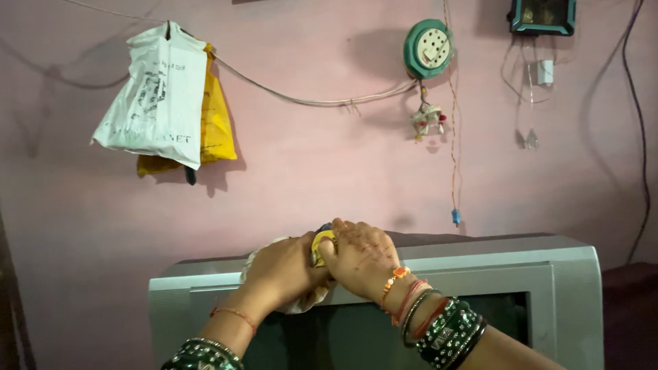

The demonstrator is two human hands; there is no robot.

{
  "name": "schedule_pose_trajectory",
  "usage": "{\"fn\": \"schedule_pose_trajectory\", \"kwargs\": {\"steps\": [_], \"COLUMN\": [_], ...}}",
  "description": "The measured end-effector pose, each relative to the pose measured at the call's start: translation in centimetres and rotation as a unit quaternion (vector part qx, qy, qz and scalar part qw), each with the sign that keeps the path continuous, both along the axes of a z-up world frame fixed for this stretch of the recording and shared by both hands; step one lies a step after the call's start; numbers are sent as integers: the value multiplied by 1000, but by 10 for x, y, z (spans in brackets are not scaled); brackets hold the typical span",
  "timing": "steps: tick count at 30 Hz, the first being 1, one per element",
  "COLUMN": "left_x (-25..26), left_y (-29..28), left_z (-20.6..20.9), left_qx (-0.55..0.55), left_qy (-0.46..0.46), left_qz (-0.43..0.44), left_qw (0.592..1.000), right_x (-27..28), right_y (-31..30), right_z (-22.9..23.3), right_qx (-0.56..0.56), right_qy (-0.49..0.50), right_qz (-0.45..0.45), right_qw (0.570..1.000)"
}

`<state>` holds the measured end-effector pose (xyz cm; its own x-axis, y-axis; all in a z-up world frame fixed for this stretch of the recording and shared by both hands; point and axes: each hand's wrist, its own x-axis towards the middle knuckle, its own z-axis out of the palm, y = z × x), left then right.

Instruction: The person wipes the front screen, top, sides, and back casing of a large television using a cloth.

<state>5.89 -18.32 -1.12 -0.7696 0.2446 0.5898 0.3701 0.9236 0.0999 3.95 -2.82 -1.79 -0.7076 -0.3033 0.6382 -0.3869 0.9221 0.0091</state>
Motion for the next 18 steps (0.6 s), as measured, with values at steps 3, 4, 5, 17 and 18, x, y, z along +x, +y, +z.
{"fn": "schedule_pose_trajectory", "kwargs": {"steps": [3,4,5,17,18], "left_x": [-4,-4,-5,-41,-46], "left_y": [9,15,23,220,233], "left_z": [-6,-6,-6,-5,-4], "left_qx": [16,3,-9,-2,0], "left_qy": [-16,-2,12,38,23], "left_qz": [-14,-7,0,-173,-182], "left_qw": [1000,1000,1000,984,983], "right_x": [20,20,16,-36,-33], "right_y": [8,17,27,264,275], "right_z": [4,5,3,-29,-28], "right_qx": [-35,-34,-33,214,154], "right_qy": [-87,-94,-94,180,173], "right_qz": [-27,-27,-28,-132,-122], "right_qw": [995,995,995,951,965]}}
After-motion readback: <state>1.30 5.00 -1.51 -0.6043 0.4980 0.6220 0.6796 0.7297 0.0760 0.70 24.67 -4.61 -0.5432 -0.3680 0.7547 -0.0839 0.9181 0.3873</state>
